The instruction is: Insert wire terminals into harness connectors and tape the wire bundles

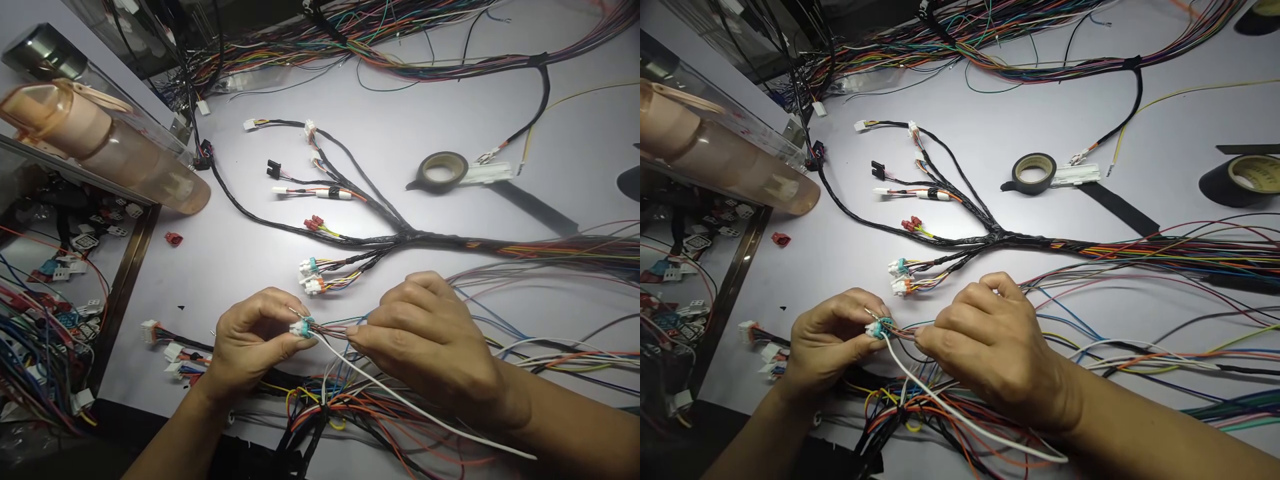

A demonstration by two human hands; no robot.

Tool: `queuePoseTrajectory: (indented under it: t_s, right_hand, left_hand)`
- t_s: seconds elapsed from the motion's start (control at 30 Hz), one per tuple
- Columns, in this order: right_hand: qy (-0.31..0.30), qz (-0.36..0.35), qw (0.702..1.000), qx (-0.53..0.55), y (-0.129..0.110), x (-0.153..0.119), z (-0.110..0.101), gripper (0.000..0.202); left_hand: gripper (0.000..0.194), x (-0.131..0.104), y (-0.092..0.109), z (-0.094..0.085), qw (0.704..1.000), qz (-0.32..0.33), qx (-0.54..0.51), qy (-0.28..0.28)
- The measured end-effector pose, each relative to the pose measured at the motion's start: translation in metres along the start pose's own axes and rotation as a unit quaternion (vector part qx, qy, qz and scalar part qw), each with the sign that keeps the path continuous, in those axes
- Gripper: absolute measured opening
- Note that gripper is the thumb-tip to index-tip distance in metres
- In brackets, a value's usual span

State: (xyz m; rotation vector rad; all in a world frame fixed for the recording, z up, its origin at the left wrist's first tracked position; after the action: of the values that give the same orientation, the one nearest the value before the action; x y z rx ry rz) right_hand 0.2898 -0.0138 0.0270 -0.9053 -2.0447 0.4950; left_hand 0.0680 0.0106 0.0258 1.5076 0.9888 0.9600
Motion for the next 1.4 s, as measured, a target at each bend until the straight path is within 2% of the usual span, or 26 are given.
queuePoseTrajectory:
  t_s: [1.0, 1.4]
  right_hand:
    - [-0.008, 0.004, 0.999, 0.042, 0.0054, -0.0028, 0.0054, 0.017]
    - [0.012, -0.009, 0.999, 0.05, 0.0071, -0.0039, 0.0099, 0.017]
  left_hand:
    - [0.032, -0.0022, -0.0009, -0.0031, 1.0, -0.003, -0.008, -0.012]
    - [0.031, -0.0034, -0.0006, -0.0039, 1.0, -0.003, 0.015, -0.023]
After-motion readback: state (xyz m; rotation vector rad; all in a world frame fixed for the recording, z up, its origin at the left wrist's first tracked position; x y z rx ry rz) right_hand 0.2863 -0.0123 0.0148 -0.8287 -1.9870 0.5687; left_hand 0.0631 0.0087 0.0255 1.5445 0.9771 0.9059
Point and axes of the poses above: each hand's wrist, its own x-axis towards the middle knuckle, its own z-axis out of the palm, y = z × x, the point moved 2 cm from there along x, towards the middle knuckle, and after that the axes turned 3 degrees about x, right-handed, at the moved point
